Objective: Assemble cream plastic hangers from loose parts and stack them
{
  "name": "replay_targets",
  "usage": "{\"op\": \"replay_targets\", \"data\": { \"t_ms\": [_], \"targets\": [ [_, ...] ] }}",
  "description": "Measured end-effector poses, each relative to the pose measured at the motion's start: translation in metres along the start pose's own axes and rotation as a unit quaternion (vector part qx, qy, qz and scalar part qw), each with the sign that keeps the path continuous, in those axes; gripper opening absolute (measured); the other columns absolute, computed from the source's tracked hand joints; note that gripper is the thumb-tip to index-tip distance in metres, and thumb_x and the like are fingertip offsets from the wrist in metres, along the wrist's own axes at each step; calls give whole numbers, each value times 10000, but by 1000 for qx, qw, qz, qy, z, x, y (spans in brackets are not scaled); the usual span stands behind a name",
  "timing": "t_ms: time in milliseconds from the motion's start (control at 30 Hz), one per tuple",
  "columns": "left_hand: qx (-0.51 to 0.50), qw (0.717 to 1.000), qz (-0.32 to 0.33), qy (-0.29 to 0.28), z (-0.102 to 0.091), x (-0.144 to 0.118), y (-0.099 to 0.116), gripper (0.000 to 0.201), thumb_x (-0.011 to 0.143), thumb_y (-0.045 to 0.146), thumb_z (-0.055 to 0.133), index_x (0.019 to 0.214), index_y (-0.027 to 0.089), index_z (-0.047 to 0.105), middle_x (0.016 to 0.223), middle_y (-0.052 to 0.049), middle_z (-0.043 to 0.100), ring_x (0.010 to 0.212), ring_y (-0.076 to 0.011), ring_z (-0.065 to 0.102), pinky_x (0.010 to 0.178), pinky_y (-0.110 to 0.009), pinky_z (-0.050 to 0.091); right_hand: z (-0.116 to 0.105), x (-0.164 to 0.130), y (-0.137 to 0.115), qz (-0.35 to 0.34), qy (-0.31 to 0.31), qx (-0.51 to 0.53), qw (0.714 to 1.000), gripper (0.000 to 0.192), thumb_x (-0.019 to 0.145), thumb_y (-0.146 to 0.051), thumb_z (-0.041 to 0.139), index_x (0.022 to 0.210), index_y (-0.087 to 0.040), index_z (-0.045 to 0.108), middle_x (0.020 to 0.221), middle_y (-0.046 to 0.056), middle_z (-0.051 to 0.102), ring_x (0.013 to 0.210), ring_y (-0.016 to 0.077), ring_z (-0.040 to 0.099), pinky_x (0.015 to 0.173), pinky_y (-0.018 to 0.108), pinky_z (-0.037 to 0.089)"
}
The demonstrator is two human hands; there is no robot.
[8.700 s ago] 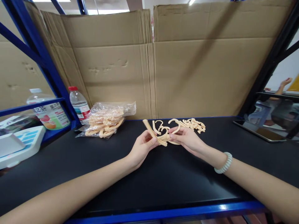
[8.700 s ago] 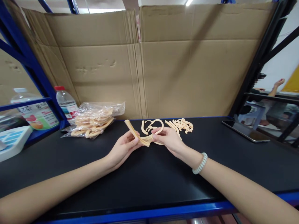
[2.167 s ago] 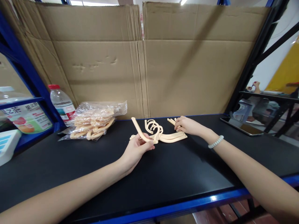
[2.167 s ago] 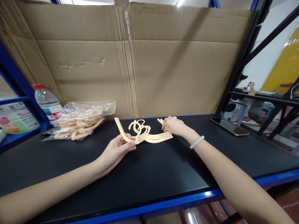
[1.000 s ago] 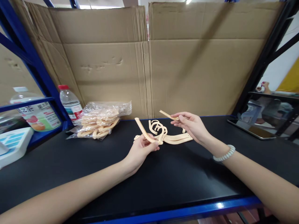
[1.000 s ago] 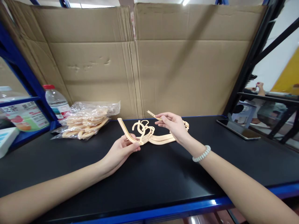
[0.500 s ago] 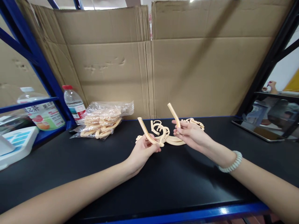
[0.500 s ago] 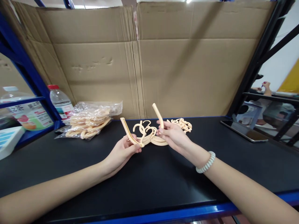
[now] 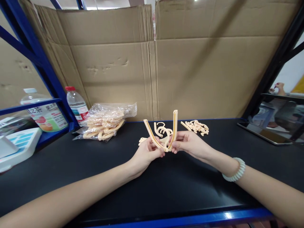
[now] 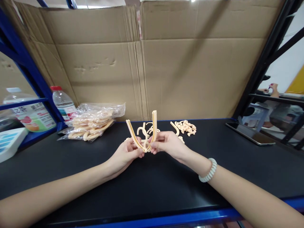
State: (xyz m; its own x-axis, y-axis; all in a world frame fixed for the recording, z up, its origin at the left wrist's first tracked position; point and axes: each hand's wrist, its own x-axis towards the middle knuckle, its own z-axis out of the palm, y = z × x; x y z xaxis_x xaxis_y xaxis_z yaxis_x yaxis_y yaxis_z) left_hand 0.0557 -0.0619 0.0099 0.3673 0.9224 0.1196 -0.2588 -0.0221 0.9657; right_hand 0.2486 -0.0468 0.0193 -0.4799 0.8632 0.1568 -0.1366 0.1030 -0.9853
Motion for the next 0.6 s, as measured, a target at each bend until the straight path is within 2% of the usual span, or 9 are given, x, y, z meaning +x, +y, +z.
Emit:
{"op": "replay_targets", "data": {
  "t_ms": [133, 367, 600],
  "targets": [
    [0, 1000, -3, -6, 0, -1, 0, 390, 616, 176, 801, 841, 177, 482, 761, 3, 651, 653, -102, 581, 640, -238, 450, 0, 0, 1, 1, -5, -9, 1000, 281, 698, -295, 771, 902, -141, 655, 778, 34, 685, 653, 113, 628, 636, 255, 541],
    [20, 999, 15, -21, -1, -1, -2, 371, 661, 209, 788, 846, 182, 467, 759, 9, 656, 683, -109, 600, 673, -246, 468, 3, -1, -2, -14, 4, -22, 1000, 221, 689, -267, 771, 813, -134, 644, 752, 27, 673, 608, 110, 631, 595, 246, 549],
    [21, 999, 29, -8, -1, -1, -4, 354, 666, 211, 788, 840, 184, 481, 775, 3, 674, 714, -125, 624, 722, -273, 491, 5, -2, -1, -36, 18, -20, 999, 203, 686, -244, 776, 806, -146, 646, 722, 15, 671, 610, 120, 653, 601, 255, 570]
  ]
}}
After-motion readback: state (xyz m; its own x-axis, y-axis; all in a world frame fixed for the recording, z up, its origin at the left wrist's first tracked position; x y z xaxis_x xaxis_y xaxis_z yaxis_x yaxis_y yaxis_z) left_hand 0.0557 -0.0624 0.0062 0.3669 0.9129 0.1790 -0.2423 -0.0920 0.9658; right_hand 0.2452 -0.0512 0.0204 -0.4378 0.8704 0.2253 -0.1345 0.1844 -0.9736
